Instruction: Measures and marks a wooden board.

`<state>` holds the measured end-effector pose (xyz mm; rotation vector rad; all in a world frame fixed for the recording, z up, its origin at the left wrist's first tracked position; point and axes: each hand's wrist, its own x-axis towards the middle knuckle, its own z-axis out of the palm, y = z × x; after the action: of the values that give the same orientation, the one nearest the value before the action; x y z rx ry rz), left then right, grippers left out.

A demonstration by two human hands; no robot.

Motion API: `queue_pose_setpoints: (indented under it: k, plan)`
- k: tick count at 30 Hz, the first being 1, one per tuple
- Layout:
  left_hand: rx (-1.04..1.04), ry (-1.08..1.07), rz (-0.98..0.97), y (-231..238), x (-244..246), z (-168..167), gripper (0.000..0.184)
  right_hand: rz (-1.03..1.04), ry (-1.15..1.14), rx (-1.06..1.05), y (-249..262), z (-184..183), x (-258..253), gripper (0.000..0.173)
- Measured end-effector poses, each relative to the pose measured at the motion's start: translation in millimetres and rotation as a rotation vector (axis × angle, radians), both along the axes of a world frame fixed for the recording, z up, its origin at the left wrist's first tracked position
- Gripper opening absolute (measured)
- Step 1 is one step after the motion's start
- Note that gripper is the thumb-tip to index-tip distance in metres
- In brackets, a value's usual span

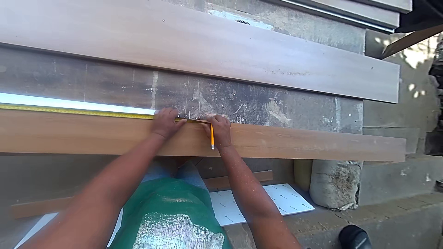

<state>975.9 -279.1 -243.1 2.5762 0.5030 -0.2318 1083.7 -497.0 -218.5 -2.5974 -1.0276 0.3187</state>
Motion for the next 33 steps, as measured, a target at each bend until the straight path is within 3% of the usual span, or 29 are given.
queue_pose_setpoints:
  k: [3,7,14,27,33]
  plan:
    - [0.020,-0.117,0.012,-6,-5,-8,0.047,-0.049,0.009,-0.156,-21,1,1,0.025]
    - [0.031,-0.120,0.050,7,-43,0,0.045,-0.053,0.085,-0.099,-31,4,-9,0.024]
    - [-0.044,-0.097,0.043,0,-117,11,0.050,-0.034,0.074,-0.012,-51,7,-74,0.016]
    - [-0.117,0.004,-0.003,-27,-123,23,0.049,-0.032,0.097,-0.039,-81,12,-87,0.015]
    - [-0.096,-0.012,-0.041,-28,-121,17,0.040,-0.074,0.229,-0.229,-67,33,-84,0.026]
